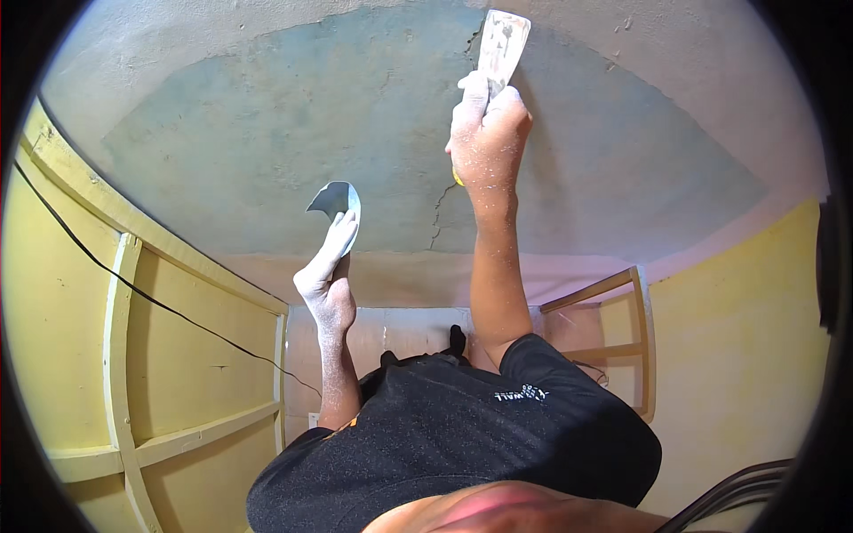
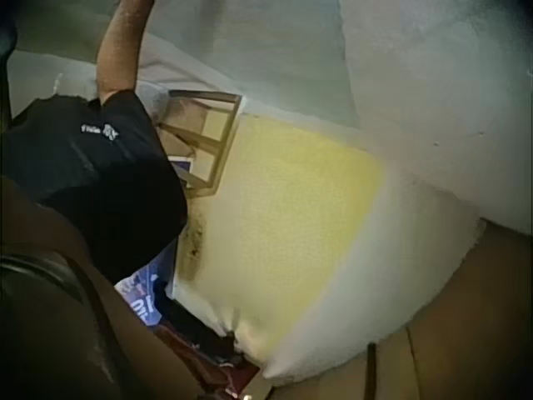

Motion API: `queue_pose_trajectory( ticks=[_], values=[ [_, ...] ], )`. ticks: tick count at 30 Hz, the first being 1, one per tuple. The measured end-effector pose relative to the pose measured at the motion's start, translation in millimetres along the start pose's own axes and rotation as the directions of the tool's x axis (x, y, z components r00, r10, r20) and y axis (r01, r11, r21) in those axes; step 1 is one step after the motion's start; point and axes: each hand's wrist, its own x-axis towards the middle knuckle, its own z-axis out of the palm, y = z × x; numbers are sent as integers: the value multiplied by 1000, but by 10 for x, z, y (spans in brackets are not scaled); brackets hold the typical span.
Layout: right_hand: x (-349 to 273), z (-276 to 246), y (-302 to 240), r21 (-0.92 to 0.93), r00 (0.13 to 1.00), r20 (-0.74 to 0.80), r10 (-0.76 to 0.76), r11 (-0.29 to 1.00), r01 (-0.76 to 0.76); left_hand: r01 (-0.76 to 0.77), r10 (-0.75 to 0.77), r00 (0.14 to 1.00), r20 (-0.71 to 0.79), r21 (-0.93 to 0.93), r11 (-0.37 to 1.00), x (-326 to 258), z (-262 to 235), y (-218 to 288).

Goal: The person uses a putty knife to apply a white compound to a crack on the ceiling. They repeatedly smooth the compound over the crack and scrape the surface to blend the repair with the surrounding area.

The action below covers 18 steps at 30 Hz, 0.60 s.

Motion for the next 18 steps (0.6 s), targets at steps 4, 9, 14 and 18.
queue_pose_trajectory(
  ticks=[4, 9, 14, 18],
  values=[
    [55, -108, -8, -27, 1000, 3, -6, 1000, 6, 22, -22, 1000, -9, -25, 999, -25, 7, -71],
    [126, -188, -70, -34, 1000, 24, 8, 999, -7, 14, -14, 1000, -3, -20, 1000, -5, 53, 18],
    [157, -294, -90, -45, 998, 49, 30, 999, -28, -3, 3, 1000, 2, -17, 1000, 12, 142, 18],
    [156, -315, -204, -75, 993, 79, 84, 994, -78, -13, 12, 1000, -6, -58, 998, 33, 177, 37]
  ],
)
